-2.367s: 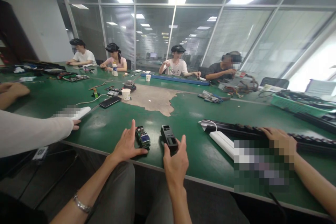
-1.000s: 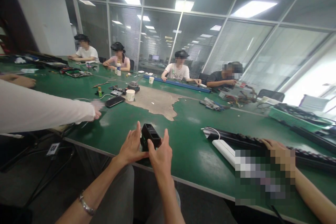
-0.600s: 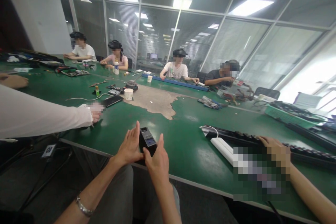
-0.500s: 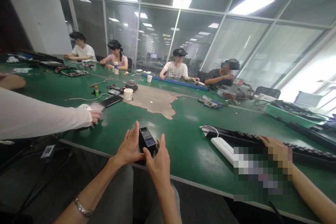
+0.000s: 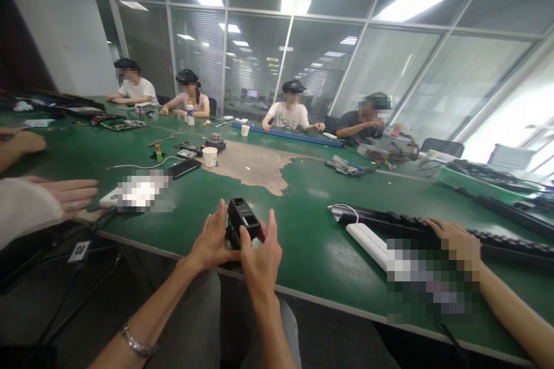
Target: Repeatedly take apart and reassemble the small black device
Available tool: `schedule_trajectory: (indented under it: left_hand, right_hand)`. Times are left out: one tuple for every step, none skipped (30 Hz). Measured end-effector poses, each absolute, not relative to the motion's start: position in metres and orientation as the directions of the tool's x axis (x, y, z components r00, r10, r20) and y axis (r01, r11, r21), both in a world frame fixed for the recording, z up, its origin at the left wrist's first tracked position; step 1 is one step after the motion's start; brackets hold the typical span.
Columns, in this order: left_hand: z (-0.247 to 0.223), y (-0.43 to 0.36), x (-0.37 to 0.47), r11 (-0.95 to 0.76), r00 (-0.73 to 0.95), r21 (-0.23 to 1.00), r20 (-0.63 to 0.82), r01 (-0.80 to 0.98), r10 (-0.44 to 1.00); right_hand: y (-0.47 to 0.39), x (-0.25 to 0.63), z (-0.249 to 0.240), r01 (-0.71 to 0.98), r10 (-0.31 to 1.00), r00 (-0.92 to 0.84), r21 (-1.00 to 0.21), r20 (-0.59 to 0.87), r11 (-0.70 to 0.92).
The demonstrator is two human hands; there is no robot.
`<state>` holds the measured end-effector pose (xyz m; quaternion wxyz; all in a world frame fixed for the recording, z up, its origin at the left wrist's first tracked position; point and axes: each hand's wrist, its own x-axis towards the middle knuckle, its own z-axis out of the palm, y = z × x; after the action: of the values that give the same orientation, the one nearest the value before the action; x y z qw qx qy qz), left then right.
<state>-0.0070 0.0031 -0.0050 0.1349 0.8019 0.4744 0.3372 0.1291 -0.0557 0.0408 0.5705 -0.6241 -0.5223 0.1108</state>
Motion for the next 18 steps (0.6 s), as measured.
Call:
schedule_trajectory:
  left_hand:
    - [-0.005,0.003,-0.007,-0.513,0.325,0.536,0.41,0.671,0.853]
    - [-0.004,0.003,-0.006,-0.512,0.325,0.536,0.408,0.671,0.853]
    - [-0.004,0.003,-0.006,-0.515,0.329,0.534,0.409,0.671,0.851]
    - [-0.003,0.002,-0.006,-0.518,0.33,0.532,0.411,0.67,0.85]
    - [-0.002,0.002,-0.006,-0.519,0.329,0.53,0.415,0.67,0.848]
    - [-0.001,0.001,-0.006,-0.52,0.327,0.529,0.418,0.671,0.848]
    - [0.0,0.001,-0.006,-0.519,0.325,0.528,0.419,0.672,0.848]
    - [0.001,0.0,-0.005,-0.518,0.324,0.527,0.418,0.674,0.848]
    - [0.002,0.0,-0.005,-0.515,0.323,0.526,0.416,0.677,0.85]
    - [0.002,-0.001,-0.005,-0.512,0.323,0.525,0.413,0.679,0.852]
    - [0.002,-0.001,-0.005,-0.511,0.325,0.524,0.409,0.682,0.853]
    - [0.002,-0.001,-0.004,-0.509,0.324,0.523,0.408,0.684,0.854]
    - [0.002,-0.002,-0.004,-0.506,0.321,0.524,0.407,0.685,0.855]
    - [0.002,-0.002,-0.003,-0.503,0.318,0.525,0.405,0.687,0.857]
    - [0.002,-0.003,-0.003,-0.498,0.313,0.528,0.404,0.688,0.86]
    - [0.002,-0.003,-0.002,-0.493,0.307,0.53,0.401,0.69,0.863]
    - [0.003,-0.004,-0.002,-0.487,0.302,0.533,0.399,0.692,0.866]
    - [0.003,-0.004,-0.001,-0.482,0.298,0.535,0.396,0.694,0.869]
  right_hand:
    - [-0.057,0.133,0.044,0.502,0.763,0.454,-0.839,0.46,0.208]
    - [-0.058,0.137,0.045,0.483,0.748,0.481,-0.85,0.458,0.21]
    - [-0.059,0.143,0.045,0.47,0.733,0.509,-0.859,0.451,0.202]
    - [-0.061,0.149,0.043,0.465,0.719,0.537,-0.866,0.442,0.186]
    - [-0.062,0.156,0.04,0.467,0.705,0.56,-0.869,0.435,0.164]
    - [-0.064,0.163,0.036,0.481,0.694,0.578,-0.866,0.43,0.136]
    - [-0.066,0.17,0.031,0.499,0.684,0.589,-0.86,0.429,0.109]
    - [-0.068,0.177,0.025,0.52,0.679,0.592,-0.849,0.434,0.089]
    - [-0.07,0.182,0.019,0.542,0.677,0.59,-0.837,0.44,0.071]
    - [-0.072,0.187,0.014,0.564,0.679,0.586,-0.824,0.442,0.05]
    - [-0.074,0.191,0.009,0.586,0.683,0.581,-0.81,0.443,0.027]
    - [-0.075,0.194,0.004,0.605,0.691,0.574,-0.796,0.44,0.004]
    - [-0.076,0.197,0.0,0.626,0.701,0.563,-0.78,0.438,-0.015]
    - [-0.077,0.199,-0.003,0.647,0.712,0.547,-0.762,0.44,-0.027]
    - [-0.077,0.2,-0.005,0.668,0.723,0.529,-0.743,0.445,-0.032]
    - [-0.077,0.201,-0.007,0.686,0.732,0.511,-0.727,0.45,-0.032]
    - [-0.077,0.201,-0.009,0.699,0.738,0.498,-0.714,0.456,-0.03]
    - [-0.076,0.202,-0.01,0.708,0.739,0.49,-0.706,0.462,-0.028]
